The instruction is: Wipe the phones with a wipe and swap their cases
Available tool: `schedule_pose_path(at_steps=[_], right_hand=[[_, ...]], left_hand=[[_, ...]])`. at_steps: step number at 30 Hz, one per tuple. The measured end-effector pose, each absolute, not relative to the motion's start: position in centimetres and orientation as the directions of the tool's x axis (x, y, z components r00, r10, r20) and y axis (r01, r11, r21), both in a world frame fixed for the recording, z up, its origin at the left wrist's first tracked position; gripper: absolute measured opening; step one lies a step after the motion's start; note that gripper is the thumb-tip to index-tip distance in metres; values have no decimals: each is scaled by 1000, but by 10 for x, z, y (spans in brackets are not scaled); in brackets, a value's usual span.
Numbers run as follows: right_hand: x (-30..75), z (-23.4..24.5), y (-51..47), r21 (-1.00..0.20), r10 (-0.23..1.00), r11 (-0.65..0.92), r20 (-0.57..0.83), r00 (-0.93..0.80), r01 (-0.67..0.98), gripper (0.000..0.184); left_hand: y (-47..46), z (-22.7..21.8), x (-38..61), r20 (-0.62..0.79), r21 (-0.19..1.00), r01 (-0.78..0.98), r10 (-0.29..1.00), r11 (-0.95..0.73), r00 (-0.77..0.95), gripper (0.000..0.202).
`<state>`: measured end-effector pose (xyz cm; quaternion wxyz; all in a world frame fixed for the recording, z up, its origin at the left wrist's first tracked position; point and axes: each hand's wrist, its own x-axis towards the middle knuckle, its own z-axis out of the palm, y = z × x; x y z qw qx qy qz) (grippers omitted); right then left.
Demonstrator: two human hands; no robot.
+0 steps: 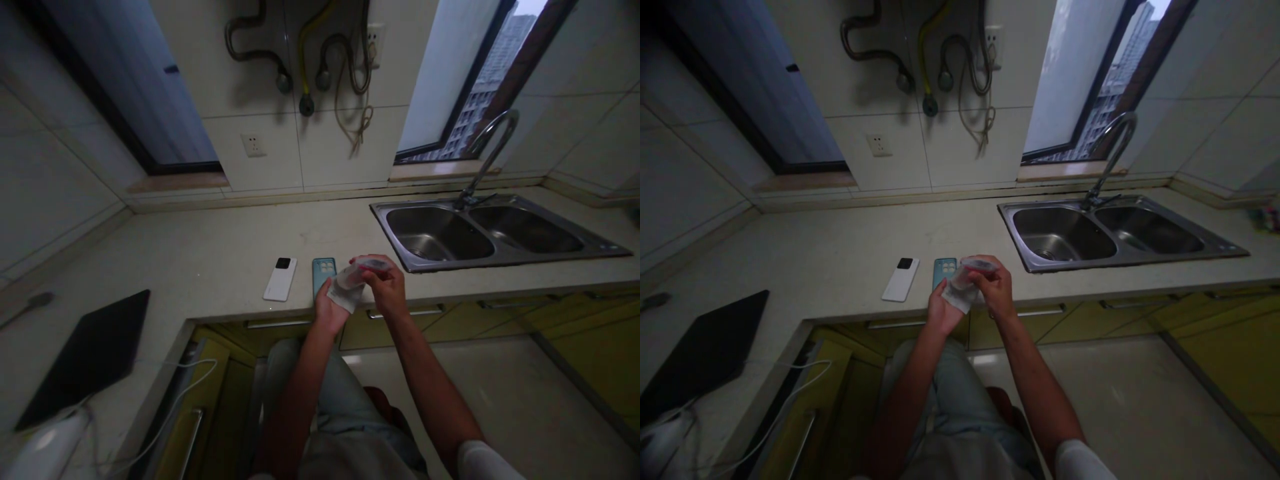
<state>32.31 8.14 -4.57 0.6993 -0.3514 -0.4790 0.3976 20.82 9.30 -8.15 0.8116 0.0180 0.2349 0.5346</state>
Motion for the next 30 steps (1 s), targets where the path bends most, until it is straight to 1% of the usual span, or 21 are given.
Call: schedule_pose_path(at_steps=[3,6,9,12,15,18,20,22,24,27,30], right_hand=[[324,-47,86,-860,881,441,359,309,-257,42],[326,-47,89,-846,875,445,342,342,-294,44],[329,-45,89,-831,890,424,308,337,-361,48],[331,-44,87,-809,930,351,242,277,-472,52],[335,-45,88,-774,955,286,181,236,-564,49],[339,-52,94,-749,941,311,157,299,-586,47],[340,-59,100,-755,906,378,184,381,-535,45],[340,-66,104,-782,860,441,229,455,-440,43],[338,-73,104,-821,825,468,274,495,-326,40],[332,-77,98,-861,797,482,353,490,-164,38],[324,-77,89,-844,773,535,475,421,-29,38]], left_hand=[[94,-83,207,-373,299,-848,872,436,317,34],[95,-86,206,-388,306,-853,873,424,295,34],[98,-89,205,-383,302,-860,878,411,286,34],[99,-91,204,-373,277,-873,882,402,287,36],[99,-90,201,-354,233,-884,882,405,311,38],[98,-90,198,-378,219,-893,878,394,294,38],[96,-89,198,-407,216,-898,871,383,274,37],[93,-88,198,-424,216,-902,868,374,258,36],[91,-86,201,-436,224,-905,868,361,239,33],[89,-84,205,-449,246,-908,870,340,204,31],[91,-83,206,-432,258,-910,882,324,191,31]])
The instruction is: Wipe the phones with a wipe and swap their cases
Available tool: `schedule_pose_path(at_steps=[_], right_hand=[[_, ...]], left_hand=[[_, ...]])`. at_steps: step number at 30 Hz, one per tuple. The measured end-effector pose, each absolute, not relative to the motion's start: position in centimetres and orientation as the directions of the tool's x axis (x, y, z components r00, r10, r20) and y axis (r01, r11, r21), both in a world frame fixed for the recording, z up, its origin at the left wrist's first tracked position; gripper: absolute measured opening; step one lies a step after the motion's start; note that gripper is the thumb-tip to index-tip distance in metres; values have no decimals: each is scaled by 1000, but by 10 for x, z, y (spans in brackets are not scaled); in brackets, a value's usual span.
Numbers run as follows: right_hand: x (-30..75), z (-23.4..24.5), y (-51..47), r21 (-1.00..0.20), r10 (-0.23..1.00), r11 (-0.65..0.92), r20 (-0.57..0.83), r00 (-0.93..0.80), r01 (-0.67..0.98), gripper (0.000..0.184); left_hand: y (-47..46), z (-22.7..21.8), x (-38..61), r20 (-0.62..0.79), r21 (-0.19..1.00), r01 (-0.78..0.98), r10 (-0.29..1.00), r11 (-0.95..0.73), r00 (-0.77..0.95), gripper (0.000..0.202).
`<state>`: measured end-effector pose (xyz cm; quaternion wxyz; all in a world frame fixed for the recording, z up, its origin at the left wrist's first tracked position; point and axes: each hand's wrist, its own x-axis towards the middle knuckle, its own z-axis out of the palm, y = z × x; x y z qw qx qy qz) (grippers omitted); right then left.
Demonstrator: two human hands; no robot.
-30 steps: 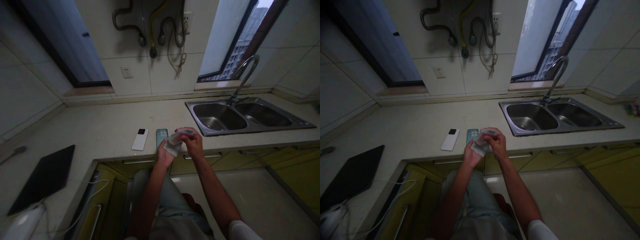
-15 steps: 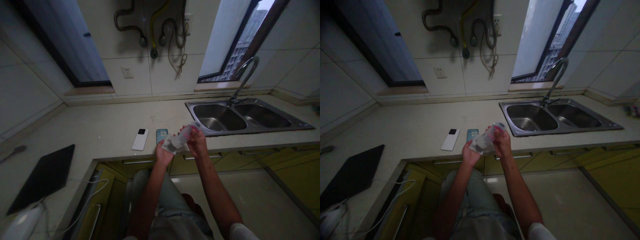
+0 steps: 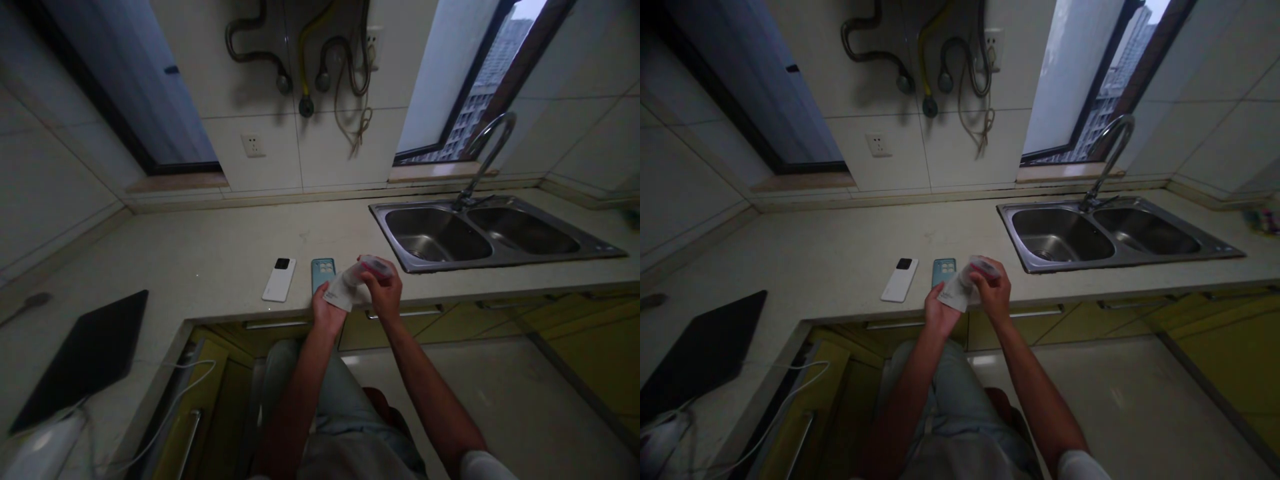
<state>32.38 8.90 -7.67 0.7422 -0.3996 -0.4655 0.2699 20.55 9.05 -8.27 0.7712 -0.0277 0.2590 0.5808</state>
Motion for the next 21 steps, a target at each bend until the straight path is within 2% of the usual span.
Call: schedule_pose_path(at_steps=[5,8,13,17,21], right_hand=[[314,-80,83,-805,747,587,578,329,81,34],[316,-86,88,-837,771,542,530,352,72,34],[345,-92,113,-919,824,393,343,451,-18,41],[379,-95,144,-908,707,400,390,589,121,45],[397,-105,167,-908,717,381,408,566,172,46]], left_hand=[[94,-85,206,-436,272,-916,886,296,157,27],[93,-89,208,-445,299,-912,886,282,128,27],[89,-93,201,-440,311,-890,881,333,175,34],[91,-95,184,-423,319,-895,892,311,159,38],[93,-99,176,-477,405,-866,876,295,76,26]])
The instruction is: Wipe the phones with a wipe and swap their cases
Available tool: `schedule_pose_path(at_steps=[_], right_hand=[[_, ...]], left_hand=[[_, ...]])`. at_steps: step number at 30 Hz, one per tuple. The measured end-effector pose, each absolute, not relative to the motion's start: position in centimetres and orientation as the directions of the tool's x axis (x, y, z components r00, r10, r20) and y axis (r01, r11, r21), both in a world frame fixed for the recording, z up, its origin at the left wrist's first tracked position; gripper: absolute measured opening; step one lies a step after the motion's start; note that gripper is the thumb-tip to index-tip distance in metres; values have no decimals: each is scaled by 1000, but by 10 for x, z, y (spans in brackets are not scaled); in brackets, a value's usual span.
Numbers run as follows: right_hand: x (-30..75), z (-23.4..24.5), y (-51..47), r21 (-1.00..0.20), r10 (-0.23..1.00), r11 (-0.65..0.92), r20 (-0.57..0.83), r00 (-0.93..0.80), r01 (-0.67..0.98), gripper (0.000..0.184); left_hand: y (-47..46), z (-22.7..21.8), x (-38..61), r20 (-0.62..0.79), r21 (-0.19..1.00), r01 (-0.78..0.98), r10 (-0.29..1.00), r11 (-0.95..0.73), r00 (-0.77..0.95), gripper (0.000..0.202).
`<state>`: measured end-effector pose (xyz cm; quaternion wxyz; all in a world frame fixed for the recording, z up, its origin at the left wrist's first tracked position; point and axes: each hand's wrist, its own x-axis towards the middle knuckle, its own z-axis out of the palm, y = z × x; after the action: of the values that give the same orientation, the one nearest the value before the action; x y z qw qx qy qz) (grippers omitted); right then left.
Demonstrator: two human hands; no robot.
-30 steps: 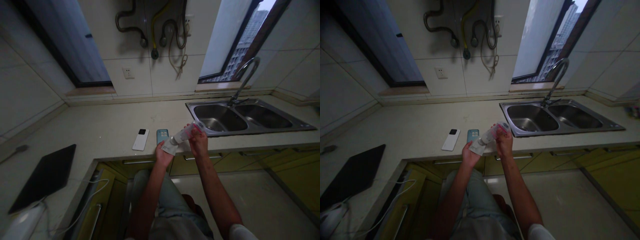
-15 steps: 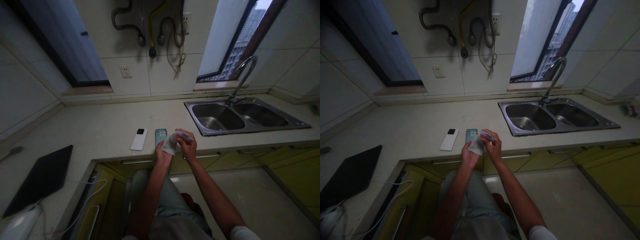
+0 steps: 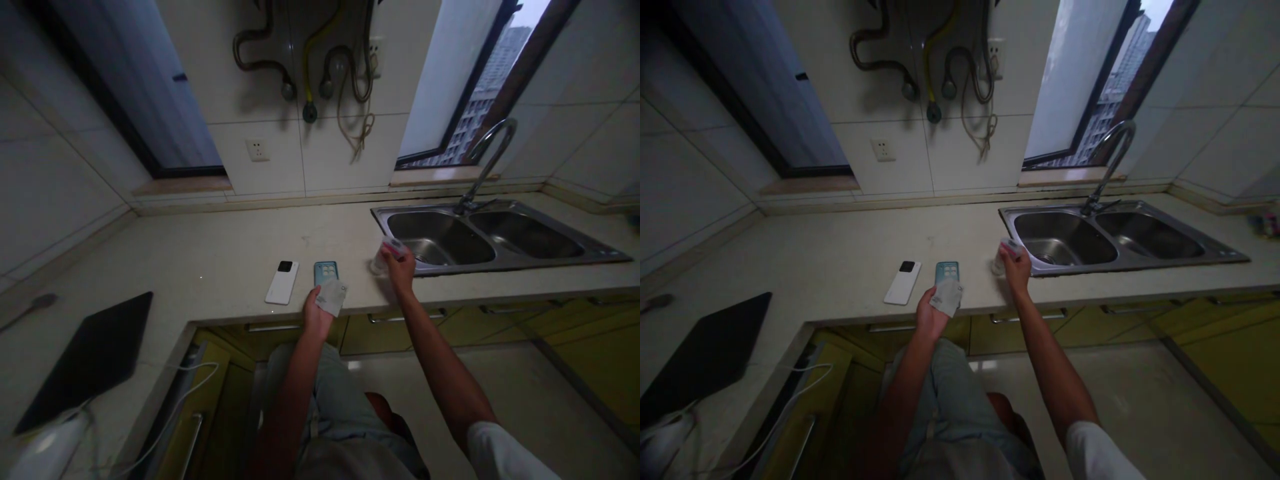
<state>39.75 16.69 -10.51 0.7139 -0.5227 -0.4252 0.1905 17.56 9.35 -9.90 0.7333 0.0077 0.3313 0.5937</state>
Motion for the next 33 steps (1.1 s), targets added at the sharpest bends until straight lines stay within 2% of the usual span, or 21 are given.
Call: schedule_pose_path(at_steps=[3,6,12,15,18,20,22,24,26,30,33], right_hand=[[399,-112,172,-904,744,370,425,516,212,45],[400,-115,173,-904,779,367,427,459,219,46],[409,-116,163,-943,856,330,315,409,36,68],[398,-118,135,-943,768,319,316,557,96,67],[371,-121,96,-918,676,360,380,631,166,49],[348,-123,75,-932,762,340,353,542,130,47],[329,-122,64,-967,893,253,236,384,6,48],[317,-119,62,-983,977,138,115,180,-119,47],[314,-114,64,-984,996,73,64,60,-161,41],[325,-104,70,-986,995,45,30,98,-162,30],[339,-101,74,-947,991,-1,-44,126,-322,28]], left_hand=[[93,-99,178,-480,479,-831,877,283,23,18],[94,-95,181,-470,490,-829,882,271,10,18],[96,-90,180,-478,437,-850,876,294,58,25],[96,-92,181,-490,445,-849,871,285,35,27],[96,-97,186,-498,470,-846,867,252,-18,25],[96,-99,191,-474,493,-839,880,231,-37,22],[94,-100,197,-410,530,-814,912,236,-2,19],[90,-100,199,-339,605,-759,940,240,27,18],[87,-100,199,-278,698,-683,960,216,19,21],[90,-99,184,-181,894,-423,983,147,-41,19],[101,-98,167,2,994,-104,977,-25,-215,10]])
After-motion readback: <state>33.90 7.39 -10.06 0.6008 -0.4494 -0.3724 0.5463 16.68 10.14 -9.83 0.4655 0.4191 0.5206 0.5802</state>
